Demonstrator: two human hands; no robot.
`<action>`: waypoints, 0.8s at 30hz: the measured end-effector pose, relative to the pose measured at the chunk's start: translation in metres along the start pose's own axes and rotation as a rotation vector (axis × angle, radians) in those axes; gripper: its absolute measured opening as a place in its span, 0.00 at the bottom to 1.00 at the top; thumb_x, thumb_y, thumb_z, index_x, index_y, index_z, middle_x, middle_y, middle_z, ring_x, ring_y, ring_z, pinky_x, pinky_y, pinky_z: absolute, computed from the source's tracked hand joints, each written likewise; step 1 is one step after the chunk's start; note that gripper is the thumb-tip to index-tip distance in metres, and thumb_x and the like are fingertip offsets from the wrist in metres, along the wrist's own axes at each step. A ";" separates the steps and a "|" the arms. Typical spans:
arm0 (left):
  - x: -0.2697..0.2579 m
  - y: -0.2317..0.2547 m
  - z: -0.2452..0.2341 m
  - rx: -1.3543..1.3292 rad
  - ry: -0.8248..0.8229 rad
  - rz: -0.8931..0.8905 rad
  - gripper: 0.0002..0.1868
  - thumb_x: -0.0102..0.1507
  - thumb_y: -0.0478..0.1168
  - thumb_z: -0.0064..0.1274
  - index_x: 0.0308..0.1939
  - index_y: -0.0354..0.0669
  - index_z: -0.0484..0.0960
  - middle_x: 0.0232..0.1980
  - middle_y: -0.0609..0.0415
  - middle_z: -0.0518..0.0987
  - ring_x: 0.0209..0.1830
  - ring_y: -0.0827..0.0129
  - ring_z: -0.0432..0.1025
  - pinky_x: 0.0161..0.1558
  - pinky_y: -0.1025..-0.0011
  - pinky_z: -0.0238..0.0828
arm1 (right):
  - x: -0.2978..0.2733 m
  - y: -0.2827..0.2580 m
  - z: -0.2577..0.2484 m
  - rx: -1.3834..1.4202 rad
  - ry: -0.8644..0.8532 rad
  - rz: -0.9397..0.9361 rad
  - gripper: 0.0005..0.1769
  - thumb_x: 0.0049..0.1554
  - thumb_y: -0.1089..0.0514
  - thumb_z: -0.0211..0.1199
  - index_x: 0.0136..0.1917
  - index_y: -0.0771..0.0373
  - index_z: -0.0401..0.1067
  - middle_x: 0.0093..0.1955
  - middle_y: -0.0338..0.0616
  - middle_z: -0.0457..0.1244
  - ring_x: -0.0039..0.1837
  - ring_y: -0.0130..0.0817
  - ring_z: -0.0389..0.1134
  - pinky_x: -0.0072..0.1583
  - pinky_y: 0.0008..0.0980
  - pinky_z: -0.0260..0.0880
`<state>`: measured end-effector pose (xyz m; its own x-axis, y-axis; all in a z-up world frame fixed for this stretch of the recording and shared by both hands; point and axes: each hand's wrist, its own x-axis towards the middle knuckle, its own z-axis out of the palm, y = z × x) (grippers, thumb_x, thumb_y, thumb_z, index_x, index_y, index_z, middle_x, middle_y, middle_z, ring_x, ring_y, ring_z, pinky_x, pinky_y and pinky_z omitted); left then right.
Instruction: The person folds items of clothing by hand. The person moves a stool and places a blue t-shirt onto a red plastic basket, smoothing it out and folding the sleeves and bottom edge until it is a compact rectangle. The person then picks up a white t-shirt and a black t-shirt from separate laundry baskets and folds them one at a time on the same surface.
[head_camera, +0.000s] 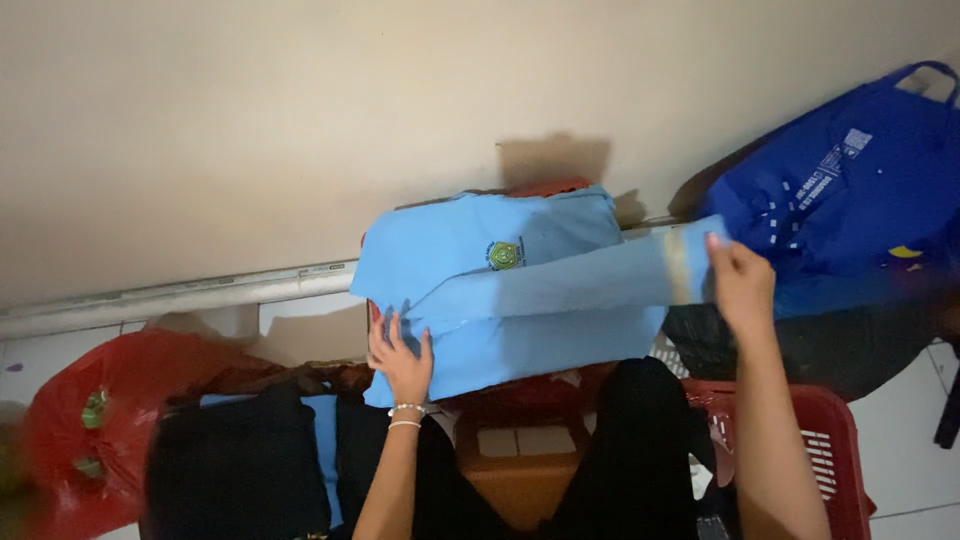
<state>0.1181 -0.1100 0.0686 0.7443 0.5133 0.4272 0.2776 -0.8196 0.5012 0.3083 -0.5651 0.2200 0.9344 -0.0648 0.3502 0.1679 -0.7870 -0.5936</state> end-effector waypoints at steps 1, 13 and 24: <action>0.005 0.002 -0.002 0.034 -0.013 -0.008 0.35 0.59 0.44 0.61 0.68 0.40 0.68 0.71 0.41 0.63 0.72 0.45 0.56 0.65 0.44 0.43 | 0.001 0.015 0.005 0.193 -0.096 0.214 0.26 0.75 0.46 0.62 0.46 0.72 0.73 0.36 0.55 0.60 0.41 0.35 0.59 0.50 0.39 0.62; -0.004 -0.042 -0.031 -0.101 -0.229 0.511 0.18 0.49 0.26 0.54 0.42 0.42 0.78 0.37 0.49 0.69 0.41 0.53 0.67 0.44 0.58 0.66 | -0.021 0.164 0.093 0.198 -0.037 0.208 0.15 0.68 0.52 0.63 0.62 0.64 0.76 0.43 0.55 0.68 0.46 0.40 0.68 0.51 0.36 0.68; -0.019 -0.027 -0.043 -0.035 -0.376 0.297 0.21 0.56 0.31 0.55 0.54 0.42 0.77 0.45 0.44 0.72 0.47 0.49 0.69 0.48 0.56 0.66 | -0.034 0.178 0.122 0.024 -0.190 0.303 0.22 0.61 0.42 0.64 0.53 0.64 0.78 0.46 0.59 0.70 0.51 0.56 0.73 0.53 0.48 0.70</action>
<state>0.0707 -0.0865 0.0798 0.9582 0.1250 0.2575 0.0036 -0.9048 0.4259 0.3442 -0.6280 0.0144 0.9843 -0.1758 0.0159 -0.1205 -0.7349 -0.6674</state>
